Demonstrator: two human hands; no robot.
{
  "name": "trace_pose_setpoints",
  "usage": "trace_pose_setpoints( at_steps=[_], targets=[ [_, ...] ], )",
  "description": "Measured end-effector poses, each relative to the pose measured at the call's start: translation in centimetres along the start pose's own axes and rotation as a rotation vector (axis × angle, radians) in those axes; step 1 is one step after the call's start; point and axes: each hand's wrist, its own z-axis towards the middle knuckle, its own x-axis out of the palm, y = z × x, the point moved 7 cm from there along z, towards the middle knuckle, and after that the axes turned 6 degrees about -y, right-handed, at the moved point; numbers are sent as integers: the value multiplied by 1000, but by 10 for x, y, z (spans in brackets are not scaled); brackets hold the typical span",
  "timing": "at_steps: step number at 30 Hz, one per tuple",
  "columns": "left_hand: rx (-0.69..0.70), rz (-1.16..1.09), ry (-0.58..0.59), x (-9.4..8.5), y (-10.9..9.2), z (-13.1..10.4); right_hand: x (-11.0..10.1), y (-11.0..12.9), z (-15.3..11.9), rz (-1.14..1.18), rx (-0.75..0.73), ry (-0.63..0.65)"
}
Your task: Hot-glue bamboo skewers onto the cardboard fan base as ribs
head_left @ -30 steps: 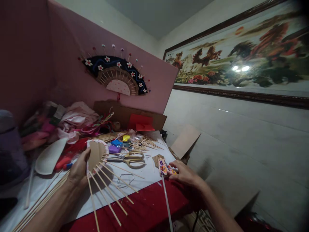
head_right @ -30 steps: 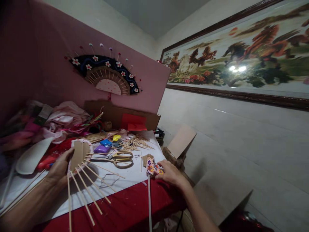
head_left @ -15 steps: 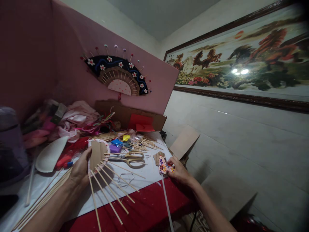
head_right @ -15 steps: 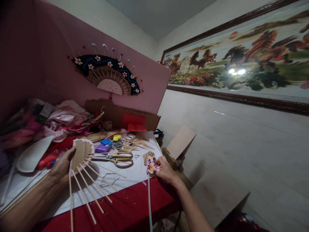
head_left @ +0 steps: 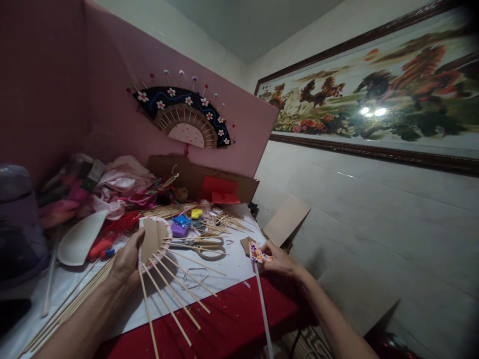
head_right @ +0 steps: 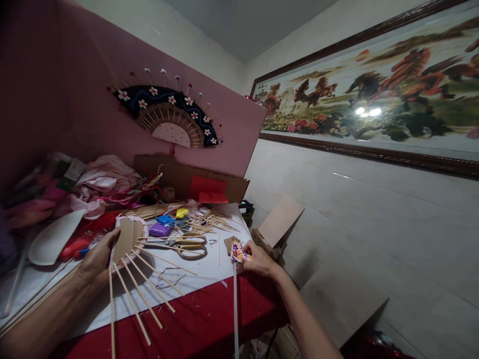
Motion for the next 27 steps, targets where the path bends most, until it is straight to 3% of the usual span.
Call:
trace_pose_setpoints(
  at_steps=[3,8,13,16,22,27],
  targets=[
    [19,7,-4,2,-2,-2,-1,-3,5,112,41,26],
    [-7,43,-11,6,2,-7,-13,-4,9,159,43,-73],
    [-51,202,19,7,11,-13,-27,1,-3,433,144,-231],
    [-130,233,58,10,20,-15,-23,17,-13,598,200,-235],
    [-152,278,40,14,26,-15,14,78,-30,636,245,44],
    [-121,423,178,18,34,-17,48,127,-42,591,162,261]
  ],
)
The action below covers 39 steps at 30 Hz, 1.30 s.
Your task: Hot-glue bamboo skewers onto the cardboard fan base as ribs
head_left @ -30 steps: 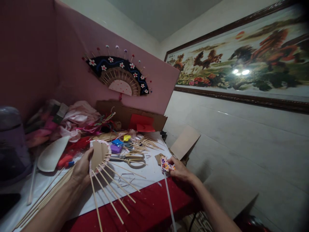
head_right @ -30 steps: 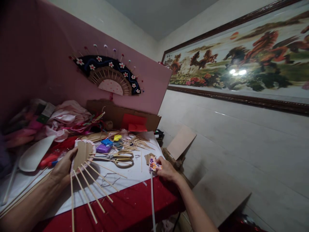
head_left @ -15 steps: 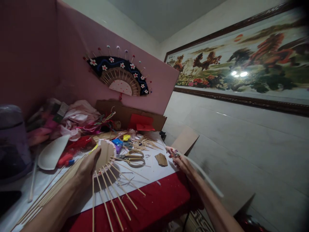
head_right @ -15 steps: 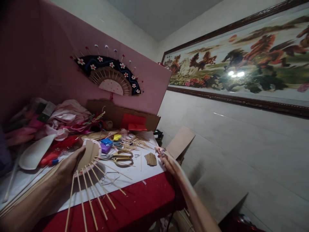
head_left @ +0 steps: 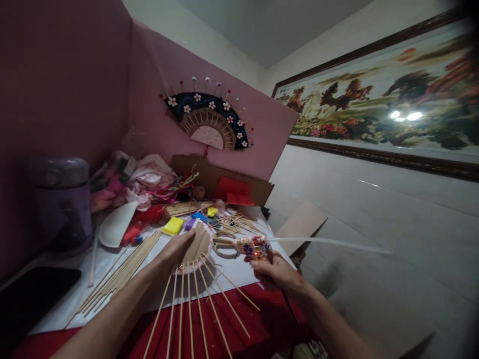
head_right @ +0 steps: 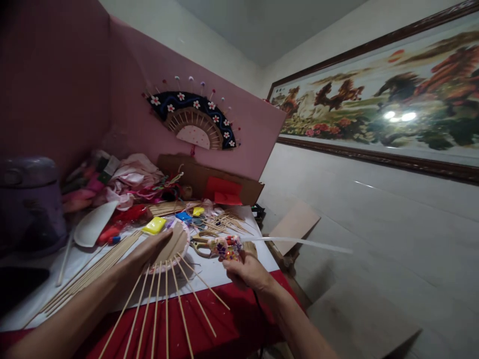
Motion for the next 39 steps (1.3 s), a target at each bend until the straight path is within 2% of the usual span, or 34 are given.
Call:
trace_pose_setpoints(
  at_steps=[2,5,9,14,18,25,35,39],
  targets=[
    [3,29,15,1,3,-1,14,3,0,-7,9,43],
    [-14,49,10,2,6,-2,29,7,4,-82,-55,99],
    [-38,84,25,5,8,-2,35,6,9,-242,-103,96],
    [-19,105,48,8,5,-3,41,6,10,-306,-125,106],
    [-11,102,34,8,4,-4,45,9,10,-354,-152,106],
    [-31,95,128,16,-1,-15,42,2,12,-339,-104,99],
    [-34,157,80,10,6,-5,42,6,10,-343,-62,83],
    [-31,159,89,11,4,-8,42,7,10,-336,-61,76]
  ],
)
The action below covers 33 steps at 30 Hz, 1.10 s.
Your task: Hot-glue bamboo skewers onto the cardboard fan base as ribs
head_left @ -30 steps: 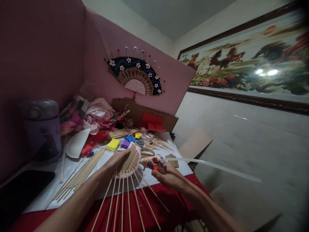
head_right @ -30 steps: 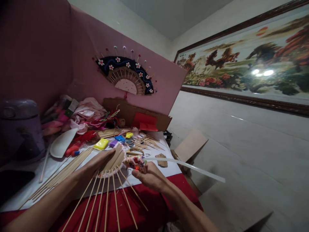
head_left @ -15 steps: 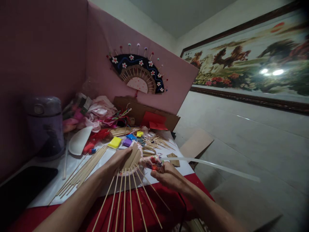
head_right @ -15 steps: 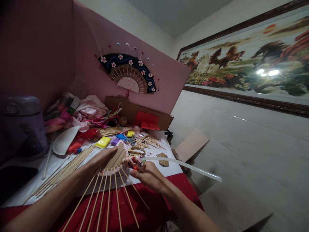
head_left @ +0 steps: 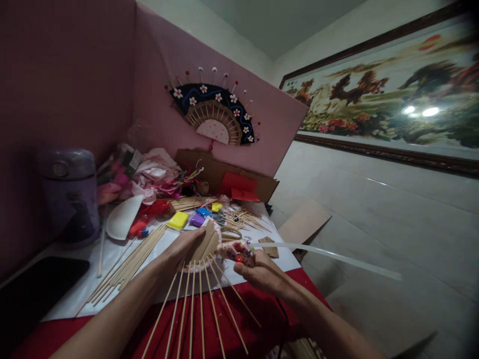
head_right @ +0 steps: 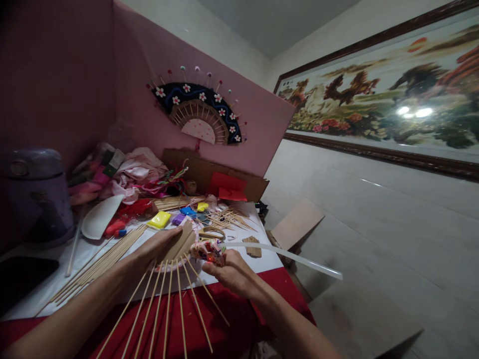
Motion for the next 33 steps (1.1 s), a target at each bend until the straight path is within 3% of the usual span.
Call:
trace_pose_setpoints(
  at_steps=[15,24,33],
  targets=[
    [26,10,-16,-5,6,9,-2,-4,1,-3,30,1],
    [35,2,75,1,4,2,-3,-11,4,30,75,6],
    [9,40,18,0,0,-2,0,-5,-1,40,51,43]
  ],
)
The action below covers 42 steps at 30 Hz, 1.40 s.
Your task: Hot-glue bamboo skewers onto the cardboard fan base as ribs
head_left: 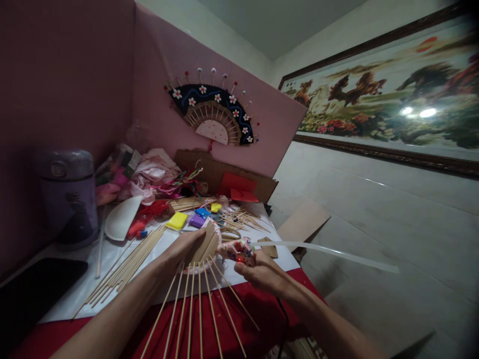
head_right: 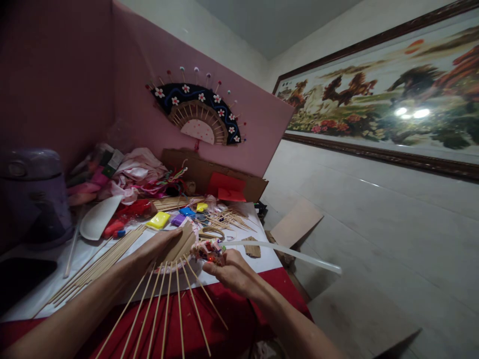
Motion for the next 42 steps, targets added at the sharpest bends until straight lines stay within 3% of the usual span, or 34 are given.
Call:
trace_pose_setpoints(
  at_steps=[12,18,30,36,42],
  targets=[
    [-54,-6,-16,0,2,0,1,9,-4,-29,17,-8],
    [20,9,-2,-3,3,6,-3,-2,1,-15,25,-37],
    [-6,-4,-7,-2,4,6,-6,-1,5,-16,11,-61],
    [-22,-17,-51,-3,5,8,-8,-4,6,45,20,-62],
    [-21,-36,11,0,5,5,-6,4,2,200,35,-3]
  ],
)
